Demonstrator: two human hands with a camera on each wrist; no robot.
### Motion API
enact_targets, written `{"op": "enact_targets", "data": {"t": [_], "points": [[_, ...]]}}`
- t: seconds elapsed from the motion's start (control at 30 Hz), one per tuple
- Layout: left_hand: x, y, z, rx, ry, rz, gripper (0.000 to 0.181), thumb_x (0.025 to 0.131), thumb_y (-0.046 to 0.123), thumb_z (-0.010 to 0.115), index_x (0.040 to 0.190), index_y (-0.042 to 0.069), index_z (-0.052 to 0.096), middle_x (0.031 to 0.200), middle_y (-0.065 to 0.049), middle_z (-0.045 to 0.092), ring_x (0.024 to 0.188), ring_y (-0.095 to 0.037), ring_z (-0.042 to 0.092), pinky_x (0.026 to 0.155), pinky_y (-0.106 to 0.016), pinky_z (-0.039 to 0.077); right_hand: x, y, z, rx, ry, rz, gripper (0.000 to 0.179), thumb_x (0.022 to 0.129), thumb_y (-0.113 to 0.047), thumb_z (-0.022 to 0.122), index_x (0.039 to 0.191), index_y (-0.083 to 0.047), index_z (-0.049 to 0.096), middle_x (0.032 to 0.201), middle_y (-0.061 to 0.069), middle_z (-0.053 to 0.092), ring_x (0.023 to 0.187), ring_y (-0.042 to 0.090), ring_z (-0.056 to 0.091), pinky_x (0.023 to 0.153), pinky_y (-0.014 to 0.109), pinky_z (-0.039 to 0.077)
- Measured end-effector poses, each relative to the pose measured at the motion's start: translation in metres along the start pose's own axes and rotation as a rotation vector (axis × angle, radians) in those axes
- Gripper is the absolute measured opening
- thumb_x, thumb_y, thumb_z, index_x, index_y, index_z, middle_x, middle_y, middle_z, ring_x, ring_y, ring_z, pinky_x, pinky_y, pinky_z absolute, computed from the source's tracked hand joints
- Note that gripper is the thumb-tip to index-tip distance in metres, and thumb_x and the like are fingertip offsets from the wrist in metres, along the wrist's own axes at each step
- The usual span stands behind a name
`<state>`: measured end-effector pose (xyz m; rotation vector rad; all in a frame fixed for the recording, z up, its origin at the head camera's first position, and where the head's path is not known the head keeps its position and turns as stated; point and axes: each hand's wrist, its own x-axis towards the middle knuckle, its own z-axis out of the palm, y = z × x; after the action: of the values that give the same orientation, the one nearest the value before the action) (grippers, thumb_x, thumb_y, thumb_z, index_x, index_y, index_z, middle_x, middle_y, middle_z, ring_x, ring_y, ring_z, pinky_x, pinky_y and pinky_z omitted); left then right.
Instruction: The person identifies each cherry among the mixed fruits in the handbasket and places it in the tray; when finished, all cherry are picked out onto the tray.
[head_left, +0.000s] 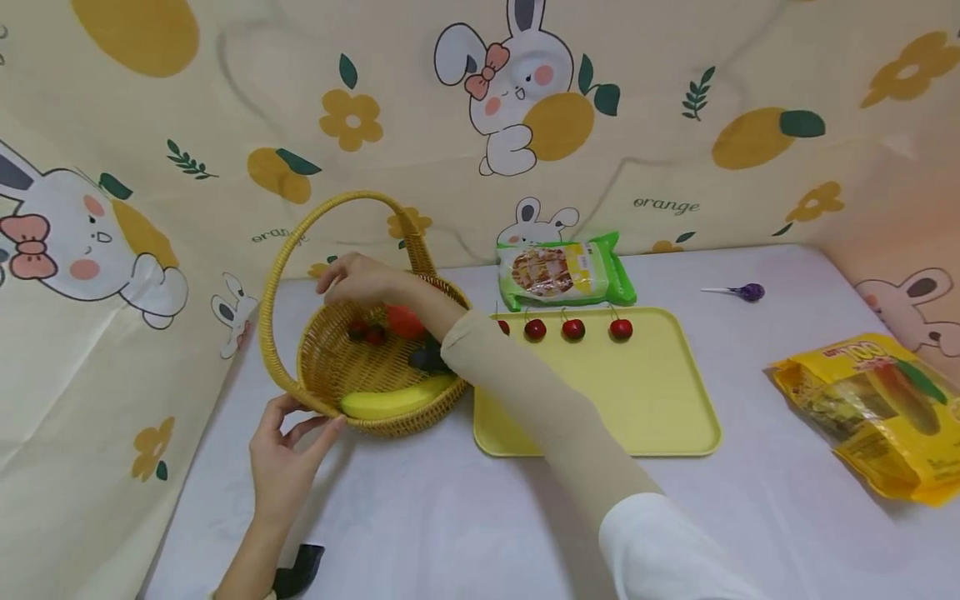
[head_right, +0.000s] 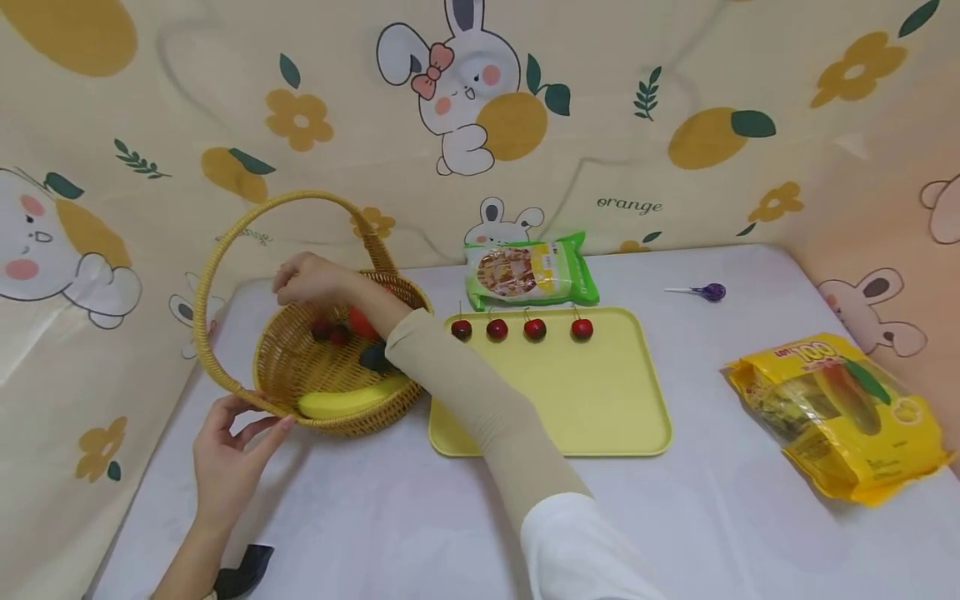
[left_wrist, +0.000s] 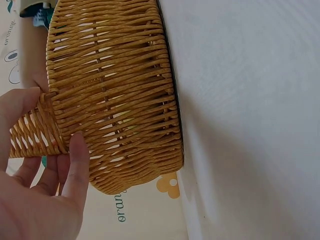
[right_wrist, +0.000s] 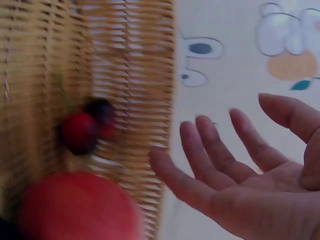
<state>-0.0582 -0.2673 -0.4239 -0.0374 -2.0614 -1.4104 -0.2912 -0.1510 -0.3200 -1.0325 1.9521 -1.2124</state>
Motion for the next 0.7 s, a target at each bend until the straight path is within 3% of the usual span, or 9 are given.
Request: {"op": "enact_targets", "data": {"t": [0.07,0.13,0.17,0.27,0.37,0.47,0.7], "points": [[0.0,-0.001,0.0,-0.004,-0.002,0.001,0.053,0.067,-0.025,0.078,0.114,-0.015,0.056,0.105,-0.008,0.058,0.099,-0.014,0.056,0.077,-0.018,0.06,0.007,0.007,0.009,0.005,-0.017,0.029,0.03,0.1,-0.012,0.056,0.127,-0.001,0.063,0.125,0.007,0.06,0.084,0.011,0.053,0.079,0.028,0.054],[0.001,-0.001,0.001,-0.016,-0.006,0.002,0.053,0.068,-0.025,0.078,0.115,-0.015,0.057,0.105,-0.009,0.058,0.099,-0.014,0.056,0.077,-0.018,0.06,0.012,0.016,0.015,0.008,-0.035,0.044,0.03,0.102,-0.011,0.055,0.127,0.002,0.063,0.107,0.007,0.062,0.085,0.012,0.053,0.079,0.029,0.053],[0.001,-0.001,0.001,-0.014,-0.01,0.006,0.052,0.068,-0.025,0.077,0.114,-0.015,0.057,0.105,-0.01,0.058,0.099,-0.014,0.056,0.077,-0.019,0.06,0.014,0.02,0.017,0.019,-0.042,0.046,0.03,0.102,-0.01,0.055,0.126,0.004,0.064,0.096,0.007,0.06,0.079,0.013,0.05,0.075,0.029,0.051],[0.002,0.0,0.003,-0.012,-0.016,0.016,0.052,0.067,-0.026,0.077,0.114,-0.015,0.056,0.104,-0.011,0.058,0.099,-0.013,0.056,0.077,-0.019,0.061,0.017,0.029,0.022,0.082,-0.051,0.069,0.029,0.102,-0.008,0.055,0.126,0.006,0.063,0.087,0.004,0.055,0.074,0.015,0.046,0.071,0.031,0.047],[0.002,0.0,0.004,-0.002,-0.025,0.016,0.052,0.068,-0.026,0.076,0.114,-0.016,0.055,0.104,-0.009,0.058,0.099,-0.012,0.056,0.077,-0.02,0.061,0.019,0.035,0.025,0.088,-0.056,0.099,0.029,0.101,-0.011,0.057,0.126,0.003,0.064,0.102,0.005,0.063,0.089,0.015,0.056,0.082,0.027,0.053],[0.002,0.0,0.003,-0.012,-0.027,0.008,0.051,0.068,-0.025,0.077,0.114,-0.017,0.055,0.104,-0.007,0.058,0.099,-0.013,0.057,0.077,-0.021,0.061,0.022,0.039,0.027,0.059,-0.058,0.124,0.028,0.1,-0.014,0.06,0.124,-0.002,0.065,0.116,0.003,0.064,0.102,0.015,0.058,0.088,0.029,0.055],[0.002,-0.001,-0.002,-0.021,-0.016,0.009,0.051,0.068,-0.024,0.077,0.114,-0.016,0.056,0.104,-0.006,0.058,0.099,-0.013,0.057,0.076,-0.022,0.061,0.024,0.038,0.033,0.028,-0.066,0.119,0.032,0.098,-0.002,0.057,0.13,0.001,0.061,0.117,0.012,0.056,0.087,0.026,0.052,0.081,0.047,0.054]]}}
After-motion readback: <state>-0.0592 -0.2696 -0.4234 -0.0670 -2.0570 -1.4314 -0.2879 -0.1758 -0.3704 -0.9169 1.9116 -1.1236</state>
